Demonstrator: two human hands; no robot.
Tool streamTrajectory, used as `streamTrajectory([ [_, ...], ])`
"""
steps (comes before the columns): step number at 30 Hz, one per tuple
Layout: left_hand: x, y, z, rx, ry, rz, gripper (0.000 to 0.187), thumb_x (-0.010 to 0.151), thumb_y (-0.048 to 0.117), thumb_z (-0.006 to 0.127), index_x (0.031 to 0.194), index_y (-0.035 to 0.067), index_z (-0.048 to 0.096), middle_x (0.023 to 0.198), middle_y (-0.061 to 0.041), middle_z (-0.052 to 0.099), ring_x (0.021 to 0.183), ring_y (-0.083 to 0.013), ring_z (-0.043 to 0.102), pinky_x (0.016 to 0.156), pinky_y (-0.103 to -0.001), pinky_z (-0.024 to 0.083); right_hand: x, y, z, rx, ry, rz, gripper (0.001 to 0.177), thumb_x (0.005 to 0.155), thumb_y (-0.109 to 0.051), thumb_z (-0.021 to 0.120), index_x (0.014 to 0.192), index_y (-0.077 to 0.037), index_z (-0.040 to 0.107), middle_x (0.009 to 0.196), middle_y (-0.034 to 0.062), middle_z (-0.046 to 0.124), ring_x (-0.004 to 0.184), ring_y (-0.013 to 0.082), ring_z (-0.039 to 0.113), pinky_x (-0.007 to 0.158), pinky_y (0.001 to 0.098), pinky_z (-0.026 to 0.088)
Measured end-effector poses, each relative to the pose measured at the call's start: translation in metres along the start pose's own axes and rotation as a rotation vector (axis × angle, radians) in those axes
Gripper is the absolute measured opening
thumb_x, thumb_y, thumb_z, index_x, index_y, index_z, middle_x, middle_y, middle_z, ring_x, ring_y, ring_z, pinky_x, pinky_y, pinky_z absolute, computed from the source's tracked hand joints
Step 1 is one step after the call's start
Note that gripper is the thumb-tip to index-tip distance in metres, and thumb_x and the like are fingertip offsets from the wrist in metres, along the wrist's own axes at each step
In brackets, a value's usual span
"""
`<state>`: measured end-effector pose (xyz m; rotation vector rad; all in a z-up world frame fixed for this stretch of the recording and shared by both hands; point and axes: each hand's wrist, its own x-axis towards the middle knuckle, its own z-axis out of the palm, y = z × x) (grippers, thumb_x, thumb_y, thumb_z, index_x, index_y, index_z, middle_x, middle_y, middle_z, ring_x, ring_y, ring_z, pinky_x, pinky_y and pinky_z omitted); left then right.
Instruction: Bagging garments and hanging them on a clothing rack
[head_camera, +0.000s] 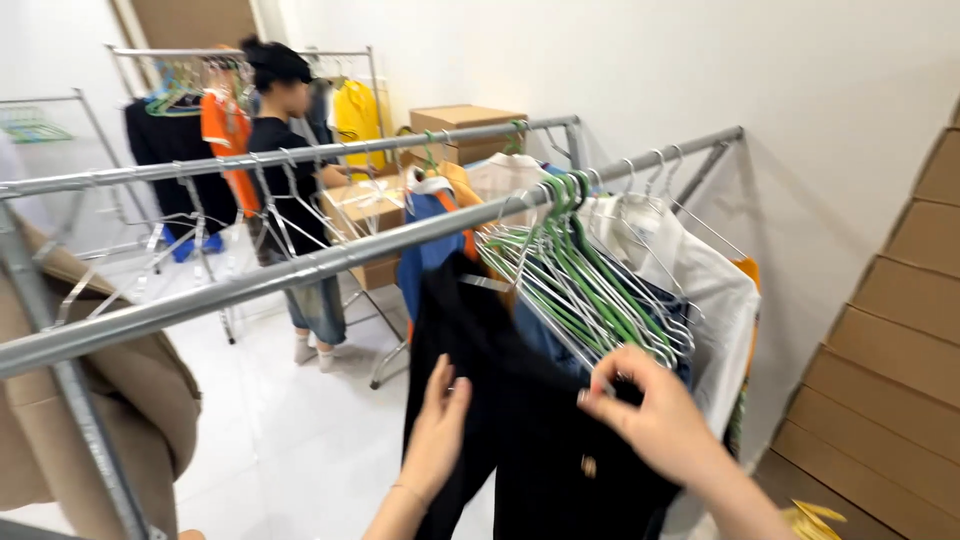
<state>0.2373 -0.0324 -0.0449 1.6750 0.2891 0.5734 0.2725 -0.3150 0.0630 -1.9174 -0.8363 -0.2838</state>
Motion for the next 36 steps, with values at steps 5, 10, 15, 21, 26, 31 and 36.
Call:
streamTrajectory([
  [5, -0.032, 0.073, 0.000, -0.094, -0.205, -0.149, 0.074, 0.097, 0.047, 0.052, 0.166, 0.035, 0.028, 0.165, -0.004, 0.050, 0.134, -0.0211, 0.069, 0.117, -0.031, 0.046, 0.078, 0.009, 0.021, -0.216, 0.064, 0.209, 0.014, 0.078, -0.026, 0.084, 0.077, -0.019, 0.071, 0.091, -0.0044, 0.071, 0.094, 0.0150, 0.067, 0.093, 0.0309, 0.046],
  [10, -0.045, 0.077, -0.006, -0.022, -0.232, -0.216, 0.073, 0.098, 0.046, 0.050, 0.167, 0.035, 0.026, 0.154, 0.001, 0.061, 0.121, -0.0169, 0.073, 0.111, -0.028, 0.050, 0.082, 0.062, 0.070, -0.199, 0.062, 0.223, 0.012, 0.083, -0.019, 0.081, 0.082, -0.018, 0.069, 0.092, -0.0024, 0.068, 0.092, 0.0158, 0.064, 0.088, 0.0318, 0.048],
  [15, -0.058, 0.077, -0.003, 0.029, -0.272, -0.257, 0.070, 0.098, 0.046, 0.045, 0.165, 0.033, 0.032, 0.139, 0.000, 0.075, 0.120, -0.0149, 0.078, 0.111, -0.030, 0.048, 0.040, 0.030, 0.057, -0.298, 0.011, 0.217, 0.038, 0.095, -0.025, 0.070, 0.132, -0.017, 0.067, 0.128, -0.0001, 0.065, 0.117, 0.0172, 0.067, 0.097, 0.0355, 0.055],
  [21, -0.069, 0.092, 0.038, -0.183, -0.323, -0.138, 0.034, 0.102, 0.028, 0.053, 0.124, 0.014, 0.074, 0.102, -0.006, 0.085, 0.096, -0.0172, 0.081, 0.089, -0.028, 0.057, -0.022, 0.000, -0.010, -0.323, 0.200, 0.103, 0.038, 0.090, -0.021, 0.072, 0.128, -0.023, 0.076, 0.133, -0.0026, 0.072, 0.125, 0.0147, 0.066, 0.085, 0.0310, 0.060],
  [26, -0.087, 0.124, 0.092, -0.359, -0.445, 0.082, 0.029, 0.102, 0.024, 0.057, 0.115, 0.007, 0.076, 0.095, -0.010, 0.084, 0.090, -0.0174, 0.080, 0.084, -0.028, 0.057, -0.087, 0.012, -0.100, -0.092, 0.371, 0.467, 0.025, 0.091, -0.007, 0.075, 0.113, -0.013, 0.084, 0.100, 0.0005, 0.086, 0.080, 0.0107, 0.078, 0.084, 0.0223, 0.058],
  [31, -0.119, 0.147, 0.164, -0.401, -0.612, 0.046, 0.028, 0.100, 0.023, 0.059, 0.115, 0.006, 0.076, 0.097, -0.011, 0.085, 0.091, -0.0190, 0.080, 0.087, -0.029, 0.059, -0.171, -0.013, -0.186, -0.089, 0.523, 0.698, 0.025, 0.095, -0.007, 0.069, 0.116, -0.006, 0.083, 0.097, 0.0135, 0.087, 0.080, 0.0250, 0.082, 0.089, 0.0301, 0.064],
  [36, -0.183, 0.162, 0.260, -0.465, -0.774, -0.026, 0.026, 0.100, 0.018, 0.061, 0.113, 0.002, 0.077, 0.094, -0.014, 0.083, 0.090, -0.0176, 0.076, 0.087, -0.028, 0.058, -0.287, -0.010, -0.276, -0.154, 0.724, 0.770, 0.025, 0.095, -0.006, 0.069, 0.116, -0.003, 0.084, 0.094, 0.0176, 0.087, 0.080, 0.0286, 0.082, 0.088, 0.0334, 0.063],
])
